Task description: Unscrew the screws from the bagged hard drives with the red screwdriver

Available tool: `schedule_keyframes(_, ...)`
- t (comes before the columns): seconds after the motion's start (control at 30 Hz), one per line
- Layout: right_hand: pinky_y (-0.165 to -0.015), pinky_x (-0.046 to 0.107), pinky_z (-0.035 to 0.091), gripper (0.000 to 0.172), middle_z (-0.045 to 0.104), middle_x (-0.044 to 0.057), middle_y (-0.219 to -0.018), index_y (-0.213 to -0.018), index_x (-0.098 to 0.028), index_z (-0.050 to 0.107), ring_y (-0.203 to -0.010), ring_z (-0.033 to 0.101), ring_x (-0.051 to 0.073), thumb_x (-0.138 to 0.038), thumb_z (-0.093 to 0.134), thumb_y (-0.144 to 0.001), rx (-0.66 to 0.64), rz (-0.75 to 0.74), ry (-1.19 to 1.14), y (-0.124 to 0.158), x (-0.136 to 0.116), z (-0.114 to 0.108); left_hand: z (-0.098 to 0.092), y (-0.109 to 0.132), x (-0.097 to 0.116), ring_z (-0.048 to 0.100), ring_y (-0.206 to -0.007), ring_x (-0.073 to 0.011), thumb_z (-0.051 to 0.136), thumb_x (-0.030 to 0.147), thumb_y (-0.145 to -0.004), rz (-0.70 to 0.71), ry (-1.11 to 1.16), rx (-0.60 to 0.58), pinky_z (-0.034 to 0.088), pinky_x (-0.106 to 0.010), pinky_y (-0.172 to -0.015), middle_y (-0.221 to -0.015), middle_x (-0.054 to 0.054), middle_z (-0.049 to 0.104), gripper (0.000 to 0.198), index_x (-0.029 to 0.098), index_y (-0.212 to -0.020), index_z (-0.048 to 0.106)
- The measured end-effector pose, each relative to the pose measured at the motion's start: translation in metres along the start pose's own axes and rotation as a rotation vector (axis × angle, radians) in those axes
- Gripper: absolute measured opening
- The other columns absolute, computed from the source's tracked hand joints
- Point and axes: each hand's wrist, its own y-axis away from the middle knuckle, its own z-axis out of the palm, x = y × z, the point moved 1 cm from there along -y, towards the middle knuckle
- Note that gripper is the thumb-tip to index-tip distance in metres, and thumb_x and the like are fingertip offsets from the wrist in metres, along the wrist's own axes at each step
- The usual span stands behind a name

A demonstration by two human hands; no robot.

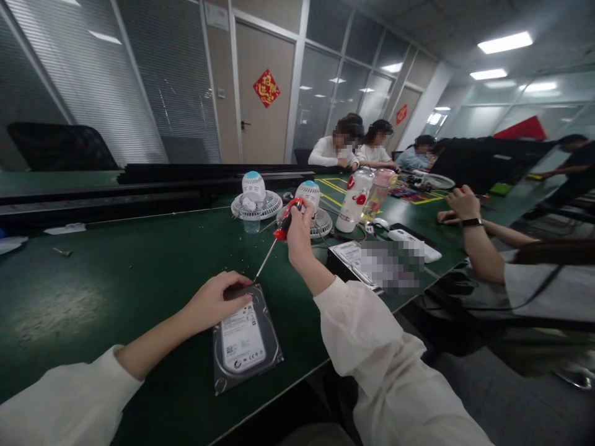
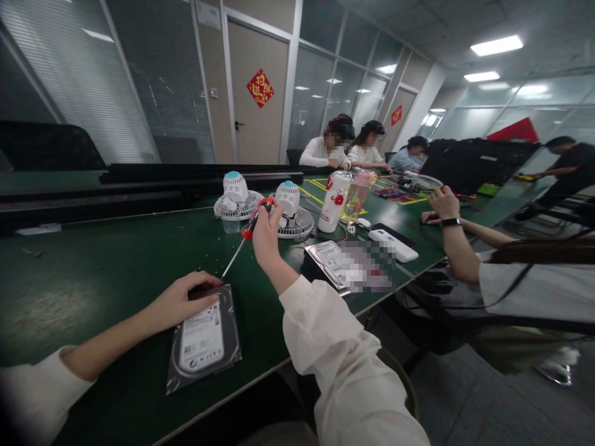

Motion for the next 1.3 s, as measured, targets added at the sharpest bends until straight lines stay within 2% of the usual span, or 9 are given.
schedule_keyframes(0.13, -0.073, 0.031, 0.058, 0.034, 0.054, 0.002, -0.094, -0.131, -0.025, 0.023, -0.082, 0.063, 0.015, -0.044, 0.019, -0.103, 0.16, 0.097, -0.337, 0.003, 0.017, 0.007, 0.002, 0.0, -0.005, 0.065, -0.109, -0.0296, 0.062, 0.052, -0.092, 0.048, -0.003, 0.0, 0.053, -0.046, -0.095, -0.116, -0.008, 0.072, 0.041, 0.024, -0.12, 0.072)
schedule_keyframes(0.2, -0.075, 0.03, 0.056, 0.042, 0.052, 0.0, -0.09, -0.123, -0.025, 0.031, -0.079, 0.06, 0.014, -0.053, 0.045, -0.095, 0.197, 0.069, -0.449, 0.004, 0.016, 0.006, 0.003, 0.0, -0.006, 0.065, -0.111, -0.0287, 0.062, 0.05, -0.094, 0.065, 0.003, -0.002, 0.051, -0.045, -0.098, -0.117, -0.007, 0.071, 0.039, 0.024, -0.121, 0.072)
schedule_keyframes(0.3, -0.077, 0.03, 0.054, 0.057, 0.052, -0.001, -0.091, -0.121, -0.025, 0.039, -0.078, 0.056, 0.013, -0.048, 0.071, -0.079, 0.209, -0.05, -0.543, 0.009, 0.008, -0.001, 0.003, 0.0, -0.007, 0.065, -0.11, -0.0286, 0.062, 0.05, -0.094, 0.045, 0.031, -0.015, 0.053, -0.044, -0.096, -0.116, -0.007, 0.07, 0.04, 0.025, -0.123, 0.073)
schedule_keyframes(0.43, -0.072, 0.03, 0.05, 0.054, 0.056, 0.0, -0.096, -0.127, -0.026, 0.048, -0.075, 0.053, 0.013, -0.037, 0.07, -0.079, 0.161, -0.257, -0.558, 0.02, -0.009, -0.011, 0.002, 0.0, -0.006, 0.064, -0.111, -0.0299, 0.063, 0.051, -0.092, 0.026, 0.072, -0.022, 0.054, -0.045, -0.093, -0.117, -0.009, 0.068, 0.044, 0.023, -0.125, 0.074)
schedule_keyframes(0.53, -0.069, 0.032, 0.05, 0.05, 0.056, 0.002, -0.098, -0.128, -0.028, 0.049, -0.074, 0.052, 0.014, -0.038, 0.069, -0.083, 0.145, -0.36, -0.543, 0.028, -0.019, -0.017, 0.002, 0.0, -0.004, 0.064, -0.11, -0.0299, 0.064, 0.05, -0.092, 0.035, 0.08, -0.022, 0.052, -0.046, -0.095, -0.115, -0.009, 0.068, 0.042, 0.023, -0.123, 0.075)
schedule_keyframes(0.73, -0.062, 0.032, 0.048, 0.048, 0.053, 0.003, -0.097, -0.134, -0.029, 0.045, -0.067, 0.049, 0.013, -0.038, 0.064, -0.091, 0.2, -0.544, -0.464, 0.031, -0.02, -0.017, 0.003, -0.001, -0.004, 0.064, -0.106, -0.028, 0.065, 0.048, -0.092, 0.055, 0.074, -0.017, 0.051, -0.042, -0.091, -0.111, -0.007, 0.068, 0.038, 0.026, -0.12, 0.076)
schedule_keyframes(0.97, -0.062, 0.033, 0.049, 0.051, 0.054, 0.007, -0.108, -0.14, -0.028, 0.041, -0.069, 0.049, 0.013, -0.044, 0.059, -0.095, 0.242, -0.573, -0.379, 0.031, -0.01, -0.008, 0.002, -0.002, -0.003, 0.064, -0.103, -0.0265, 0.062, 0.046, -0.093, 0.084, 0.029, -0.022, 0.049, -0.042, -0.091, -0.109, -0.007, 0.068, 0.037, 0.026, -0.121, 0.075)
schedule_keyframes(1.2, -0.063, 0.033, 0.048, 0.051, 0.05, 0.001, -0.085, -0.139, -0.027, 0.043, -0.068, 0.047, 0.015, -0.05, 0.058, -0.095, 0.28, -0.603, -0.363, 0.029, -0.01, -0.006, 0.001, -0.001, -0.002, 0.064, -0.106, -0.0272, 0.06, 0.048, -0.094, 0.076, 0.015, -0.043, 0.049, -0.043, -0.093, -0.112, -0.007, 0.068, 0.039, 0.025, -0.124, 0.073)
schedule_keyframes(1.3, -0.064, 0.033, 0.048, 0.053, 0.049, 0.0, -0.084, -0.14, -0.027, 0.042, -0.068, 0.047, 0.015, -0.052, 0.057, -0.096, 0.284, -0.605, -0.352, 0.029, -0.009, -0.005, 0.001, -0.002, -0.003, 0.064, -0.107, -0.0273, 0.059, 0.048, -0.095, 0.082, 0.008, -0.042, 0.048, -0.044, -0.095, -0.113, -0.007, 0.068, 0.039, 0.025, -0.124, 0.073)
